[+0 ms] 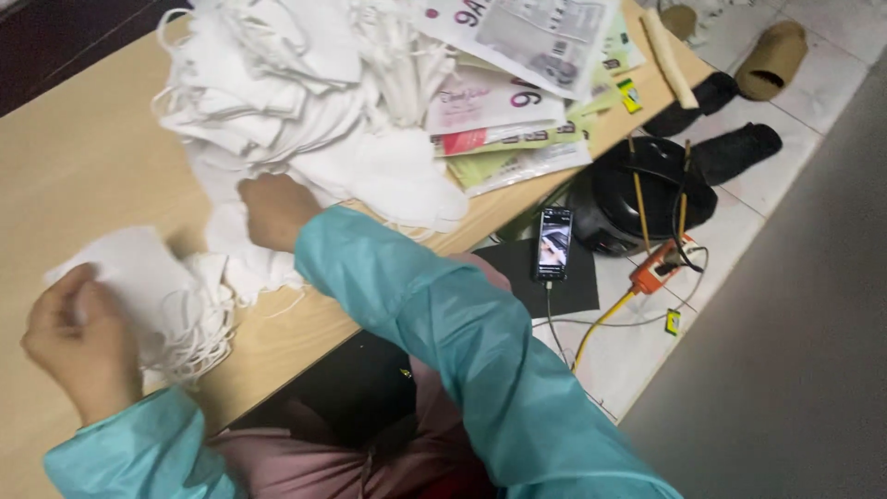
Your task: Sorting and stacking white face masks from a large pile on a wooden table
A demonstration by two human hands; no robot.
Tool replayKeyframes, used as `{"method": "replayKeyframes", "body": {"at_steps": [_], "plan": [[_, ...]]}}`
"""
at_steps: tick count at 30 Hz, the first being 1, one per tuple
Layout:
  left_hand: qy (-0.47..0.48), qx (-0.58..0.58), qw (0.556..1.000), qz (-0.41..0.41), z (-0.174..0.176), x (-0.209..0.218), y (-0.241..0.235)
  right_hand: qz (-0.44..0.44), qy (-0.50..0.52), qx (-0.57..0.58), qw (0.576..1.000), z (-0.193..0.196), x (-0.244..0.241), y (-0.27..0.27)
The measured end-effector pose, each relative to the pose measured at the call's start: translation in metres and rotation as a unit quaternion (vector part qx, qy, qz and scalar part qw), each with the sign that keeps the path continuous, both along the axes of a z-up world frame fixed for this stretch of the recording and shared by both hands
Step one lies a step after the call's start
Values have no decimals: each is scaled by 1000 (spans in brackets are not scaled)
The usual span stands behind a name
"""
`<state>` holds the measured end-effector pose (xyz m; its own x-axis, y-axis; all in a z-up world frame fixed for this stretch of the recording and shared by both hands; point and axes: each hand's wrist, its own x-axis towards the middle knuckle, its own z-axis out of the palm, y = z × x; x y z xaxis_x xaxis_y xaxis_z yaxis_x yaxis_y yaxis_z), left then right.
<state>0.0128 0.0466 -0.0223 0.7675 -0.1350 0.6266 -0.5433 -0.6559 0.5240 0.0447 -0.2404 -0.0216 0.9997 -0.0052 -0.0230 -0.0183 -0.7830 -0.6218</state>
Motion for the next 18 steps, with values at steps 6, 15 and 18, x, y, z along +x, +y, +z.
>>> {"method": "replayKeyframes", "body": {"at_steps": [6,15,18], "plan": [[146,-188,970,43,-5,5,-6,-57,-203,215,953,-16,19,22],[259,-236,936,32,-5,0,-14,-23,19,471,882,5,-18,47],[231,-267,935,38,7,-2,-27,22,-14,408,913,-7,-8,44]]}}
